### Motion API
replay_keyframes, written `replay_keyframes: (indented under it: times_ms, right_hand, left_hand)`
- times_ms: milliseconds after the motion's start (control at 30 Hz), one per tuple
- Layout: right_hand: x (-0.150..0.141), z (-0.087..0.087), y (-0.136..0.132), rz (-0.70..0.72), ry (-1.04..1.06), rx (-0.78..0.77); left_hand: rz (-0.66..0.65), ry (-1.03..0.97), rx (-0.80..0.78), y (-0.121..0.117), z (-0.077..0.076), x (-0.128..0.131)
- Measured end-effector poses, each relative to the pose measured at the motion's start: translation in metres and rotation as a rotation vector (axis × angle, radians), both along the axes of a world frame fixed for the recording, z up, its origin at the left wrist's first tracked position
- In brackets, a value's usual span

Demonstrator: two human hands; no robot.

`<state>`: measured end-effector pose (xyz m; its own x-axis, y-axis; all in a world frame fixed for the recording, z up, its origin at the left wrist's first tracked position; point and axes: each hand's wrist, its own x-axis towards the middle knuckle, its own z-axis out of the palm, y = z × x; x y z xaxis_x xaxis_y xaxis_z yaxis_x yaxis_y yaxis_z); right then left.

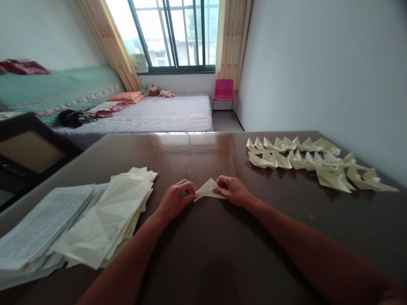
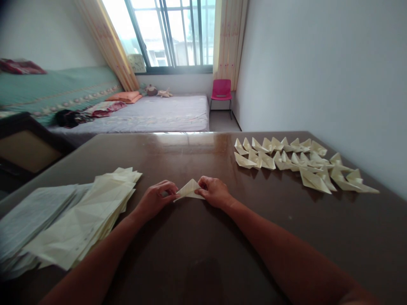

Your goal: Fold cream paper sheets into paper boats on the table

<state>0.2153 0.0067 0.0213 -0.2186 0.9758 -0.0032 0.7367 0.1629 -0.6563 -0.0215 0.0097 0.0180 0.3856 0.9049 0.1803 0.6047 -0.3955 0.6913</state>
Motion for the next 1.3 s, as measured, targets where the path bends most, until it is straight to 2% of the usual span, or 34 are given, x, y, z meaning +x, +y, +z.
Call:
replay_keyframes:
  times_ms: [133, 300, 433, 567, 700, 933, 1167, 1300]
  right_hand:
    - [-0.001, 0.001, -0.001, 0.0, -0.011, 0.002]
    - [0.0, 0.003, -0.001, 0.01, -0.039, 0.003]
    - [0.0, 0.004, -0.001, 0.018, -0.05, -0.003]
    - [0.0, 0.003, -0.001, 0.019, -0.06, 0.001]
    - [0.0, 0.003, -0.001, 0.026, -0.066, 0.006]
    - [0.0, 0.004, -0.001, 0.025, -0.073, 0.001]
    - [0.0, 0.003, -0.001, 0.027, -0.081, 0.004]
    - [0.0, 0.003, -0.001, 0.023, -0.093, 0.005]
  left_hand:
    - [-0.028, 0.027, 0.009, -0.002, -0.001, -0.001]
    - [0.009, 0.085, 0.028, -0.002, 0.001, 0.0]
    - [-0.068, 0.029, -0.044, -0.002, 0.004, -0.002]
    - [-0.127, 0.055, -0.027, -0.001, 0.004, -0.004]
    - [-0.096, 0.076, -0.028, -0.001, 0.004, -0.005]
    - [-0.048, 0.072, -0.105, -0.004, 0.012, -0.003]
    - [0.013, 0.045, -0.112, -0.001, 0.001, -0.001]
    - [0.005, 0.013, -0.127, -0.003, 0.001, 0.003]
